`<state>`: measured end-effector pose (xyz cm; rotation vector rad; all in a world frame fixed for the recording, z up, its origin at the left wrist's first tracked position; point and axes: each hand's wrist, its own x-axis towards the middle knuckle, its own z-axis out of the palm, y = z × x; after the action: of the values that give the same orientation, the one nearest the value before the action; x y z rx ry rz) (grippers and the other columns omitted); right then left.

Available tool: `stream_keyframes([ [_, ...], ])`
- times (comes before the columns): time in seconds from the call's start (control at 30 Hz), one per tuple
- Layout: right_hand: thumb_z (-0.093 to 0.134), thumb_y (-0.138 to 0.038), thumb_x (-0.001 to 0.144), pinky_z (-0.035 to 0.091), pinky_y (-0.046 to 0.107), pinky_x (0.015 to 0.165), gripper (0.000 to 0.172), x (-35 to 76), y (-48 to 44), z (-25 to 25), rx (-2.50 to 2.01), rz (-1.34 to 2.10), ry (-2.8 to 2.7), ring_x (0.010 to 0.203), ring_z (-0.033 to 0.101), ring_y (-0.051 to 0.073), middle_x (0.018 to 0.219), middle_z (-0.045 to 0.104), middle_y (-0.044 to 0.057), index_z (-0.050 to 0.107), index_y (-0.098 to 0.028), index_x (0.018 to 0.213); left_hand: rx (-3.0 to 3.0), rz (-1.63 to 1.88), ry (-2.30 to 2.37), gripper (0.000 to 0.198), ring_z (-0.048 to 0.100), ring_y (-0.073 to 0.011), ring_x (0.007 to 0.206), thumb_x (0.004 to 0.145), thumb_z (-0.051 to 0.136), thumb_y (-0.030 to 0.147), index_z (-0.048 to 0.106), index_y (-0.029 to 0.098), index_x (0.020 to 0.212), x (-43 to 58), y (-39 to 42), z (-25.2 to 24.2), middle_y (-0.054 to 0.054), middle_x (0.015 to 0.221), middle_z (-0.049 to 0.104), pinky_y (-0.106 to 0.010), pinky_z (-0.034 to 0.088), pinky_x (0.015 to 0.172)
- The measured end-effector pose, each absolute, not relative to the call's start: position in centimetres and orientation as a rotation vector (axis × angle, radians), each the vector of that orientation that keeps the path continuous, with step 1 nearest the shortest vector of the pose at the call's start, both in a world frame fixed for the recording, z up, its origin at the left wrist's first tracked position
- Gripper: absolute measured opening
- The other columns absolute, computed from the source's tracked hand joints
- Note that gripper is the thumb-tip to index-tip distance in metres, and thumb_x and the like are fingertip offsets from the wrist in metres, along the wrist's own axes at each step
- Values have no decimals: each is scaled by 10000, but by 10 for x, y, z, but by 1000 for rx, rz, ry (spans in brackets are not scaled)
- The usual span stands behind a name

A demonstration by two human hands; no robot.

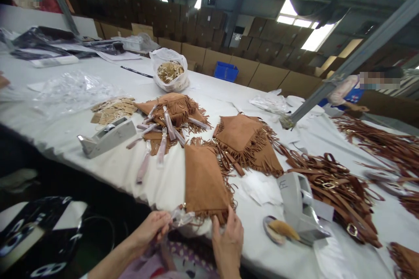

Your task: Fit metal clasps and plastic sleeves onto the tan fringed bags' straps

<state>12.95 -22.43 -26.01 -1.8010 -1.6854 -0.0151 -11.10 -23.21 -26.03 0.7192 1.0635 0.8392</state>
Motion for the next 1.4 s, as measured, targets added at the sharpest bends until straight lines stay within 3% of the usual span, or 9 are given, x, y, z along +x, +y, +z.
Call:
stream_keyframes([
  [0.2,439,-225,856,477,417,780,484,134,-208,-279,-1773,56,-1836,887,556,273,1018,564,123,419,-197,1339,723,818,1015,557,270,-30,306,615,621,704,534,158,680,-111,-236,-264,87,416,435,-183,164,340],
  [0.4,359,-70,780,472,387,823,419,154,-139,-260,-1672,144,-1902,910,554,239,984,598,125,631,-151,1089,725,834,1054,589,258,-33,290,577,602,746,524,169,666,-69,-231,-249,83,405,431,-196,160,329],
  [0.63,393,-38,717,474,311,802,417,191,-84,-224,-1605,277,-2050,883,574,187,967,671,84,698,-175,965,770,834,1037,623,303,-47,307,564,547,790,525,177,674,12,-234,-242,64,423,469,-204,196,357],
  [0.77,405,15,608,451,340,919,615,211,-116,-223,-1565,328,-2068,1057,560,202,1198,614,106,639,-182,1142,768,760,1127,658,331,-61,313,496,547,827,509,185,634,5,-248,-267,59,410,457,-201,200,356],
  [0.9,451,-37,648,386,439,1016,692,210,-193,-214,-1628,238,-1822,1230,458,260,1393,452,125,488,-192,1321,810,731,1183,628,344,-66,323,541,544,803,526,183,642,-7,-258,-275,50,428,474,-202,222,358],
  [0.97,498,-132,726,458,408,925,571,189,-237,-214,-1631,333,-1611,1081,565,251,1258,573,107,513,-205,1293,838,740,1191,605,351,-66,332,575,543,781,535,180,647,-9,-261,-272,46,439,484,-200,237,361],
  [1.07,549,-370,816,511,333,722,303,141,-285,-227,-1659,712,-1255,764,642,226,880,710,88,684,-178,1008,905,775,1193,583,365,-70,345,613,540,759,538,177,635,-10,-265,-267,43,437,480,-199,265,372],
  [1.2,614,-556,743,442,255,517,408,86,-299,-250,-1494,1192,-1072,560,571,166,608,648,29,687,-154,743,1007,802,1210,571,362,-75,354,646,530,748,534,178,614,-22,-269,-266,54,397,428,-199,274,379],
  [1.4,693,-616,629,286,201,366,477,60,-282,-257,-1333,1471,-809,355,416,75,423,482,-56,595,-150,652,1007,825,1205,597,361,-72,348,651,507,771,531,174,647,-40,-276,-270,57,409,432,-199,261,371],
])
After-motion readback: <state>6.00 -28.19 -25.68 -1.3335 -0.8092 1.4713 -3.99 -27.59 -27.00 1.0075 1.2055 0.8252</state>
